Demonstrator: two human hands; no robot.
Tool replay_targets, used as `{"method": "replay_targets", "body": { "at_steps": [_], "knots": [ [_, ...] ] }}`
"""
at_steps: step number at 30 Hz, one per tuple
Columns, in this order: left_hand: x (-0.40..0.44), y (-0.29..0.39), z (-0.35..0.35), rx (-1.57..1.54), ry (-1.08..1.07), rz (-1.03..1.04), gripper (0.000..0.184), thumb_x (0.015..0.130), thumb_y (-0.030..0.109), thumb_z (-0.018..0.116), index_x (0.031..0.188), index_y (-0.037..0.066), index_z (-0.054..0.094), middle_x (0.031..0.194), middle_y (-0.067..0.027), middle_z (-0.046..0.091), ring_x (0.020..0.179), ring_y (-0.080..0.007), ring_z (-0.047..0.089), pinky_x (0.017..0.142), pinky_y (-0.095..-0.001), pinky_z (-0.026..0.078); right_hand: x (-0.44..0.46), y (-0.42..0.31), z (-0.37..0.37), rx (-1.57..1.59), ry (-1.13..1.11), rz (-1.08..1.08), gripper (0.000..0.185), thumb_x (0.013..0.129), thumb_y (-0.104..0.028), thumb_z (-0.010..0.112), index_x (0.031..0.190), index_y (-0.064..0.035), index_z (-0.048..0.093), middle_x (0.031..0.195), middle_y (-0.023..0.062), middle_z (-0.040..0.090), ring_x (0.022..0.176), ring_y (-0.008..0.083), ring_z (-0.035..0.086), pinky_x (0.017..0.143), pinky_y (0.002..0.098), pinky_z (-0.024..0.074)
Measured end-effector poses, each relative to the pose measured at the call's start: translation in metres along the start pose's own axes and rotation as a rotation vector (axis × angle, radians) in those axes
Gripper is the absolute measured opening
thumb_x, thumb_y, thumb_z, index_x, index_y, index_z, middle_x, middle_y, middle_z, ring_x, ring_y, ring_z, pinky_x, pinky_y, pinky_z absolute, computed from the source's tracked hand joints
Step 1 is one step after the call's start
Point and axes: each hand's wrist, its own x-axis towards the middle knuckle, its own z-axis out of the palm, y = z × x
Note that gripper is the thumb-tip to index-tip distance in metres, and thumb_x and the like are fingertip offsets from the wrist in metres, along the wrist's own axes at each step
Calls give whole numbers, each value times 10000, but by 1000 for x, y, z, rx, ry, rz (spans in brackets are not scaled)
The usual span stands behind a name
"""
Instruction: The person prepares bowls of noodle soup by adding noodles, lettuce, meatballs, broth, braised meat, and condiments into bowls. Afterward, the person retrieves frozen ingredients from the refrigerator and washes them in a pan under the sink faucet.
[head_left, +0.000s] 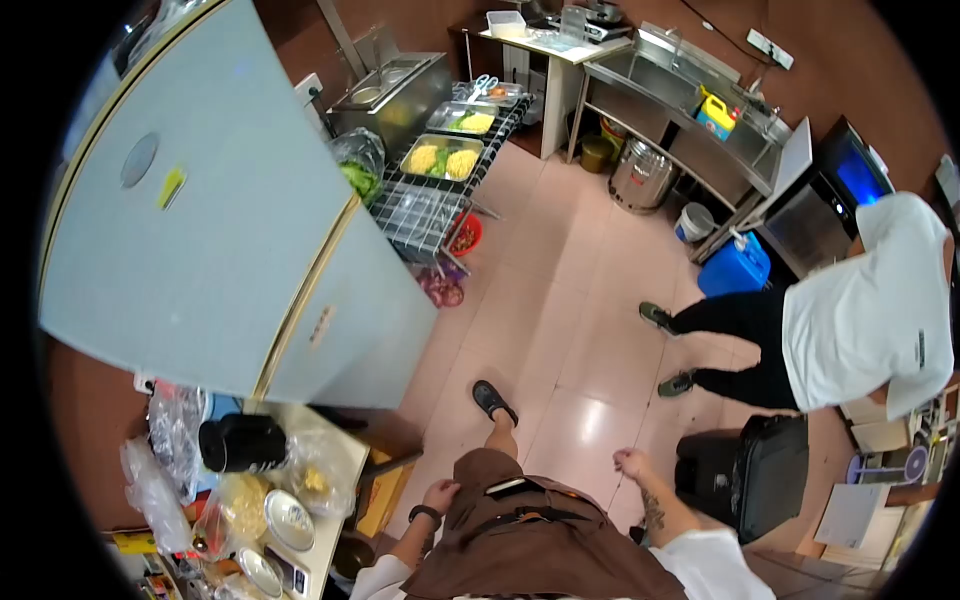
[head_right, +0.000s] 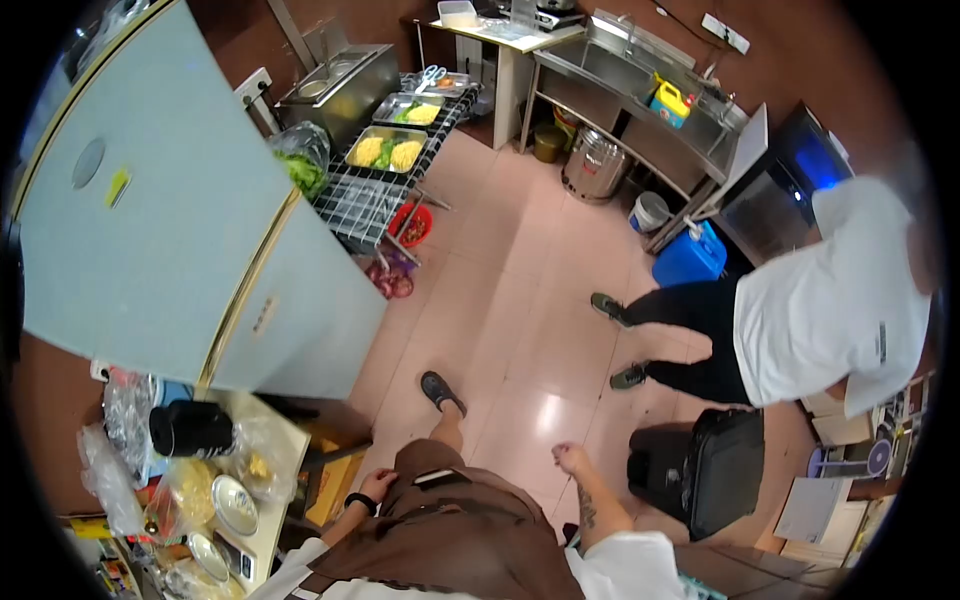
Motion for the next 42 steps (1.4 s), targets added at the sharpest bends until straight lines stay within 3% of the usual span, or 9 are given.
{"method": "replay_targets", "body": {
  "at_steps": [9,10,13,16,19,27,31,35,42],
  "knots": [
    [253,96,-69,1083,-403,170,429,969,357,449,1143,76,723,1200,-217,674,1194,-364,601,1038,-460,448,72,-36,-34,-104,-43,12,275,930,-225,551,985,-26,732,769,68,697,666,174,648,594,356,510],
    [268,143,-79,810,-171,35,468,944,470,487,1103,108,739,1123,-202,696,1064,-404,617,935,-463,483,79,-60,-44,-63,-38,49,273,929,-222,551,984,-26,732,767,68,695,663,173,646,591,354,509],
    [299,320,-86,441,154,193,364,939,336,618,1097,14,684,946,-161,713,839,-296,672,784,-401,533,126,-124,-66,18,-64,108,267,928,-214,550,981,-24,730,760,66,690,654,170,642,582,349,505],
    [352,450,-86,-178,27,164,260,963,204,639,1159,34,645,845,-44,654,777,-113,628,637,-259,492,197,-193,-90,20,-131,95,261,927,-205,549,978,-22,728,754,64,685,645,168,637,572,344,501],
    [378,527,-67,-258,141,304,277,973,217,630,1185,38,629,884,-32,650,774,-116,626,629,-260,484,278,-263,-131,-11,-220,74,254,926,-196,549,975,-21,727,747,62,680,636,165,632,563,339,498],
    [380,497,1,291,227,9,415,866,350,696,1120,22,704,912,-135,730,762,-172,675,712,-327,540,522,-479,-340,118,-183,-13,166,950,-164,585,1001,-34,675,777,86,651,586,155,645,479,260,485],
    [364,514,18,-214,288,-337,385,860,329,710,1100,29,711,916,-141,737,733,-193,702,690,-333,566,589,-605,-388,74,-31,-87,226,969,-204,548,1051,-30,666,775,74,649,590,151,627,500,258,490],
    [391,511,27,-310,310,-374,331,876,330,690,1052,51,725,935,-144,744,764,-228,715,742,-358,564,626,-674,-354,-44,-135,-94,320,1003,-240,494,1122,-3,674,779,63,675,579,142,617,505,254,476],
    [479,572,-12,-440,391,-268,346,914,281,684,1142,20,673,891,-80,695,747,-171,671,681,-303,528,609,-735,-210,-260,-512,11,578,984,-389,567,1414,-8,508,1290,128,620,1151,176,563,890,348,497]
  ]
}}
